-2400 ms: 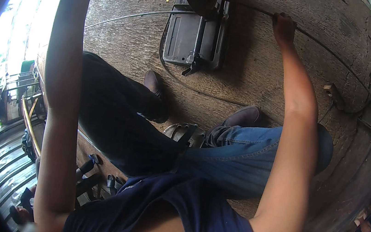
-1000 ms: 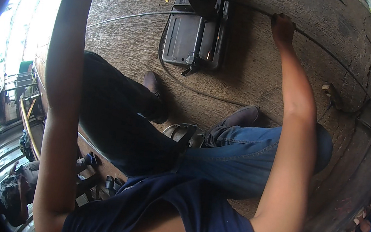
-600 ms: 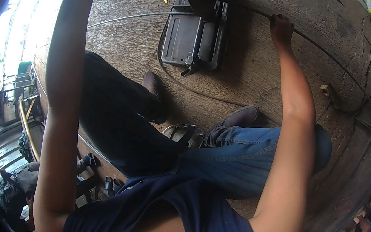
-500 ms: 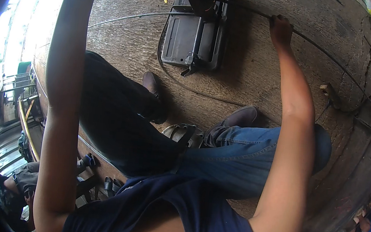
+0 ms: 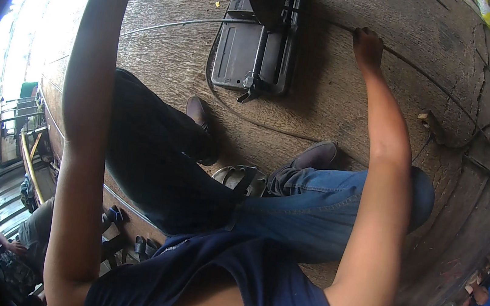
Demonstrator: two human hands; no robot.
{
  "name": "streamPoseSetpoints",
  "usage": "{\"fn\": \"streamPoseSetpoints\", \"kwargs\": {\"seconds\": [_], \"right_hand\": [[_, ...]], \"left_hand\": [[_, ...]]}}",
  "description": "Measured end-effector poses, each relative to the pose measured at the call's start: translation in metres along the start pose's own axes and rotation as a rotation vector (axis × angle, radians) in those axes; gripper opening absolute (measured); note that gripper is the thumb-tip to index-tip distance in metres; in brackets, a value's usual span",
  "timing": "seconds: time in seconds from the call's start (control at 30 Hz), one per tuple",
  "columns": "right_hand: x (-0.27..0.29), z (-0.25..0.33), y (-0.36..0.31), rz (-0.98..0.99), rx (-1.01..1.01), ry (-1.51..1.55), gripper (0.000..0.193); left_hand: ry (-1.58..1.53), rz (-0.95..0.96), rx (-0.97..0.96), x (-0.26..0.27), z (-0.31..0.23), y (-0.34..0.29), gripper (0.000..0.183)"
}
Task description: The person is using a chop saw to cut metal rods into shorter lengths.
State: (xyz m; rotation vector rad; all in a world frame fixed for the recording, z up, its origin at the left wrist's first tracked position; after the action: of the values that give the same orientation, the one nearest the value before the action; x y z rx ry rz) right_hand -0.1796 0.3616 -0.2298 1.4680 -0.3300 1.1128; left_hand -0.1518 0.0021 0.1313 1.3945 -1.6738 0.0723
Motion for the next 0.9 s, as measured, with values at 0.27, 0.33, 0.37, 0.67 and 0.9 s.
{"fn": "streamPoseSetpoints", "kwargs": {"seconds": [0.27,0.33,0.37,0.67,0.9], "right_hand": [[0.064,0.007,0.003,0.210,-0.003,0.124,0.021],[0.090,0.008,0.006,0.243,0.020,0.117,0.022],[0.104,0.008,0.007,0.240,0.029,0.109,0.023],[0.225,0.018,0.025,0.016,0.059,0.015,0.030],[0.287,0.034,0.045,-0.316,0.022,0.010,0.026]], "left_hand": [[-0.132,-0.036,0.100,0.004,0.006,-0.001,0.038],[-0.470,-0.083,0.359,0.003,0.023,-0.001,0.048],[-0.541,-0.049,0.387,0.003,0.028,-0.002,0.052],[-0.675,-0.412,0.864,0.018,0.084,-0.032,0.075],[-0.076,-1.382,0.339,0.040,0.054,-0.125,0.024]]}}
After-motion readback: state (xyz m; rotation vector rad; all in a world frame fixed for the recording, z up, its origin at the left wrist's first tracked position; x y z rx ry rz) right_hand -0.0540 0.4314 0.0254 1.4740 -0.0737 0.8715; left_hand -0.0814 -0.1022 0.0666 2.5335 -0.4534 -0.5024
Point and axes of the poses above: each hand's wrist, its own y-axis towards the middle knuckle, its own x-axis out of the back of the hand, z = x × y, the point moved 4 cm from there along y, towards the middle knuckle, and after that the axes turned 13 degrees about -z, right-handed, at the moved point
